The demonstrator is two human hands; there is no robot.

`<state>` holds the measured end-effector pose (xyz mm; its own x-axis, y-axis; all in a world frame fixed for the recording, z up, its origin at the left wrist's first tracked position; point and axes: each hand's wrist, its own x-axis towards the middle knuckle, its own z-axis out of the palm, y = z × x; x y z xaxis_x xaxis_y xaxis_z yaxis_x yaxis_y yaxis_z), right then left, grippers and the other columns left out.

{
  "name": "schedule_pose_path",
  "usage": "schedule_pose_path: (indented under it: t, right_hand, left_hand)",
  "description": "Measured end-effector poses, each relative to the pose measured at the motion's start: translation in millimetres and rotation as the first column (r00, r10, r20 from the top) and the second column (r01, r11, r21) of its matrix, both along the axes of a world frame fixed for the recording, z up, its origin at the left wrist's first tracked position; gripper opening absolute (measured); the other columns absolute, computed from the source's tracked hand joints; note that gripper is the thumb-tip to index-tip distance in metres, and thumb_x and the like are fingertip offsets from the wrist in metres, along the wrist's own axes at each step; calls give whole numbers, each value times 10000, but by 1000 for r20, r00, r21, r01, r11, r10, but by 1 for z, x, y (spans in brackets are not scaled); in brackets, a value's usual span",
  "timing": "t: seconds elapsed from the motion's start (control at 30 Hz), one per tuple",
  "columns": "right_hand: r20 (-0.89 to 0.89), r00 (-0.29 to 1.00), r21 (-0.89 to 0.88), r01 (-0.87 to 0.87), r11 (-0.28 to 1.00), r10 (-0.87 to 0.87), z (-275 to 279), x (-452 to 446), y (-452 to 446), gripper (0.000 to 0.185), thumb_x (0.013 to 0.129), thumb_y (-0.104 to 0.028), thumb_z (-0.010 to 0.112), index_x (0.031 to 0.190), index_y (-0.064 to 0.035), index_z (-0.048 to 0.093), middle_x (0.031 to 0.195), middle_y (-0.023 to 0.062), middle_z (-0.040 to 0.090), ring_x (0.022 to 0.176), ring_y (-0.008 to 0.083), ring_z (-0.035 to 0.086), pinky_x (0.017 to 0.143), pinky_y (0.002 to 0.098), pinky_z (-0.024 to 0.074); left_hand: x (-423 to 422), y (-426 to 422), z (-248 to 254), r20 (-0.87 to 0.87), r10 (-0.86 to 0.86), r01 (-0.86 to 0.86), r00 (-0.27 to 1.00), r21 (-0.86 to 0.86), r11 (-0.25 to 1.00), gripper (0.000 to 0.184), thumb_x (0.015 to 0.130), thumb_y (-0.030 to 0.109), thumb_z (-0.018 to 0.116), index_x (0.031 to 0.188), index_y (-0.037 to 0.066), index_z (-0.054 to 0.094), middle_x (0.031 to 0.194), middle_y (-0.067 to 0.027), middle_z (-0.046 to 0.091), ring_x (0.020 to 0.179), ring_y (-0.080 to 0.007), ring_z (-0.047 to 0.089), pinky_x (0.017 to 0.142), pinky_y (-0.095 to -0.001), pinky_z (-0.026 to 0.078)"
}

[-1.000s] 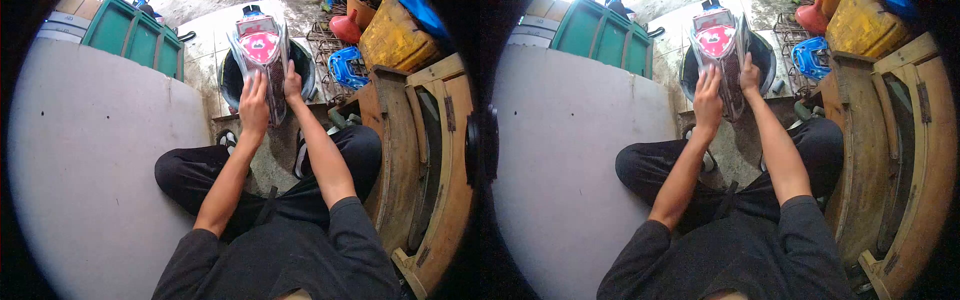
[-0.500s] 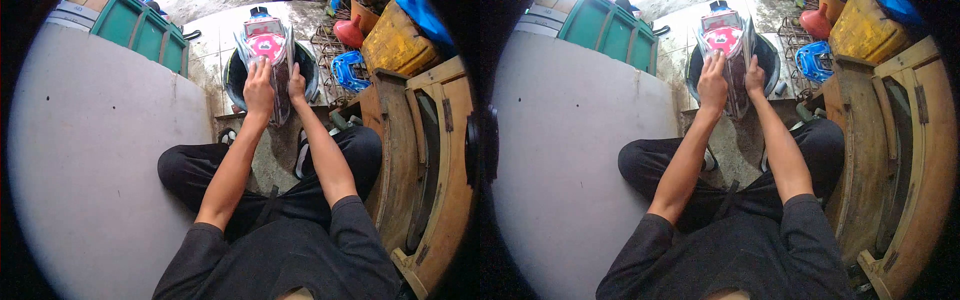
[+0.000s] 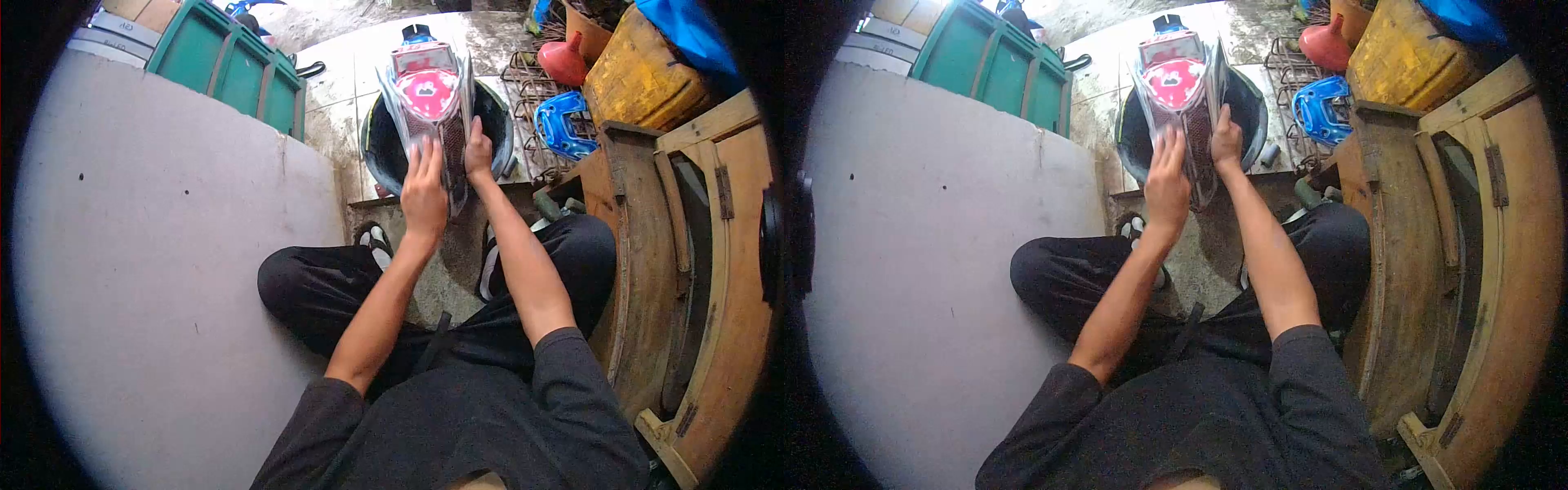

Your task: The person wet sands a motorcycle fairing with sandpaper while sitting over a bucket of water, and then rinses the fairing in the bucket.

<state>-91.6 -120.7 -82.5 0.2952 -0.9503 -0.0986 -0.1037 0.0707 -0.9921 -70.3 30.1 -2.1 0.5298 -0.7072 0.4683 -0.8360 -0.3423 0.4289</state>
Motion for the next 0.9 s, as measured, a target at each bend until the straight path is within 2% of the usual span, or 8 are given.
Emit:
schedule_pose_path:
  t: [0.1,0.27,0.4,0.5,0.63,0.77,0.8,0.9]
  right_hand:
    - [-7,1000,-26,26,999,-26,4,1,2,813,1018,-627,306,879,87,671,791,278,659,783,370,636,775,461,458]
    - [-36,999,21,-5,1000,6,6,-2,1,821,1012,-632,298,908,90,675,850,292,679,826,424,634,789,478,453]
    - [-112,994,16,7,1000,-6,-5,1,-4,808,1017,-623,303,934,88,679,801,261,673,793,374,631,796,460,465]
    - [-30,999,28,-29,999,30,2,-3,0,804,1017,-622,309,904,86,674,794,261,664,778,384,615,789,464,462]
    - [-28,999,-10,35,999,-35,-10,2,-3,810,1016,-626,314,850,90,656,751,267,635,742,374,599,748,466,449]
    - [9,1000,23,18,1000,-18,-14,5,-6,828,1016,-625,305,839,110,643,774,302,637,757,408,612,751,491,442]
    - [-77,997,-20,7,1000,-9,-4,1,-4,831,1021,-615,293,847,118,642,772,310,634,768,428,618,760,503,438]
    - [-79,997,-2,7,1000,-7,2,0,-2,831,1024,-607,282,854,118,650,770,320,631,796,457,628,765,513,435]
  left_hand:
    - [-4,7,-6,-89,-19,16,996,-38,999,591,849,-111,438,1417,23,530,1460,-205,513,1368,-391,472,1077,-463,448]
    - [31,-37,28,-140,13,-19,990,-46,999,607,847,-113,453,1438,20,500,1462,-228,494,1332,-448,476,1056,-463,463]
    - [-12,4,-1,-99,12,-17,995,-46,999,649,810,-143,465,1439,14,500,1479,-225,480,1352,-430,466,1073,-466,453]
    - [-28,31,-31,-71,-8,10,997,24,1000,674,797,-159,457,1448,11,490,1488,-225,472,1365,-424,456,1082,-468,444]
    - [9,-3,4,-52,-18,17,999,-27,999,686,797,-155,459,1460,20,476,1481,-210,489,1371,-411,456,1083,-469,444]
    - [17,-6,2,-20,-27,27,999,-18,999,705,790,-162,457,1467,33,474,1481,-203,492,1370,-404,461,1080,-472,445]
    - [6,9,-13,0,-47,47,999,-21,999,720,780,-173,455,1468,38,475,1486,-196,489,1373,-402,458,1081,-470,446]
    - [-37,57,-45,-53,-81,82,995,18,996,753,750,-195,464,1463,49,491,1501,-178,479,1382,-398,451,1087,-467,445]
